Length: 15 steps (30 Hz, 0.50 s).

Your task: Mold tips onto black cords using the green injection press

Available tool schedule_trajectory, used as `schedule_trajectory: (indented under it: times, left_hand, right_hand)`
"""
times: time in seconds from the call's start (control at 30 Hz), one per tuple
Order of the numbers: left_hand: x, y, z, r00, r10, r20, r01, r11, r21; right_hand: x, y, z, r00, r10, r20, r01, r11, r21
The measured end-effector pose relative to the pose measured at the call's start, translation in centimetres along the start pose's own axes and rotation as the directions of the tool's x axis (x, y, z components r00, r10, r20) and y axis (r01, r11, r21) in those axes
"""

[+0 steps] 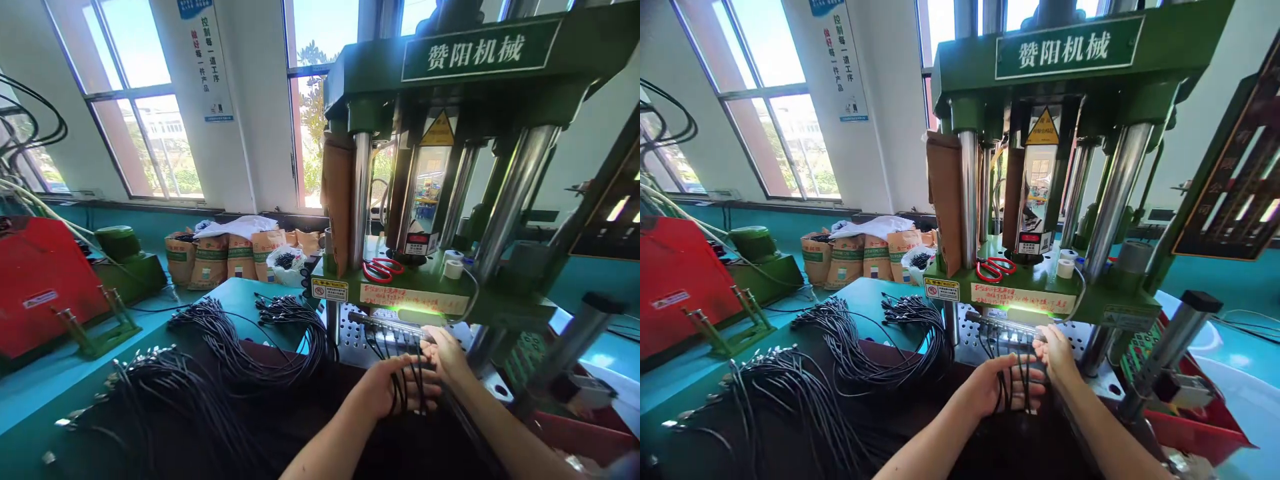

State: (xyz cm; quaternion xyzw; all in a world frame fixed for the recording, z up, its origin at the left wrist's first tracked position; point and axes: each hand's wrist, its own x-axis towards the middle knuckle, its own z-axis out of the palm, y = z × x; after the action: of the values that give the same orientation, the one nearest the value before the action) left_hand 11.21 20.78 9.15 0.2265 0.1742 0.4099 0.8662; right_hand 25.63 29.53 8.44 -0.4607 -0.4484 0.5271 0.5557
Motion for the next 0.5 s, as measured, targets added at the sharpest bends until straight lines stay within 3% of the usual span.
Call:
schedule_trajectory:
  times: [0.1, 0.17, 0.37, 0.5]
  left_hand:
    - [-0.7, -0.6, 0.4, 0.99, 0.003, -0.141, -0.015, 0.996, -0.083]
    - [-1.4, -0.9, 0.3, 0.984, -0.002, -0.177, -0.017, 0.994, -0.106]
    - [-3.4, -1.4, 0.3, 0.985, -0.003, -0.17, -0.007, 0.998, -0.059]
    - [-5.6, -2.5, 0.8, 0.997, 0.018, -0.07, -0.011, 0.994, 0.106]
  right_hand:
    - [-1.6, -0.5, 1.0, 0.999, 0.02, -0.036, -0.02, 1.0, -0.023]
    - [-2.3, -0.5, 1.8, 0.997, 0.03, -0.066, -0.033, 0.999, -0.04]
    - [-3.1, 0.6, 3.7, 0.988, 0.05, -0.149, -0.055, 0.998, -0.026]
    - [-3.1, 0.3, 2.8, 0.971, 0.032, -0.236, -0.027, 0.999, 0.025]
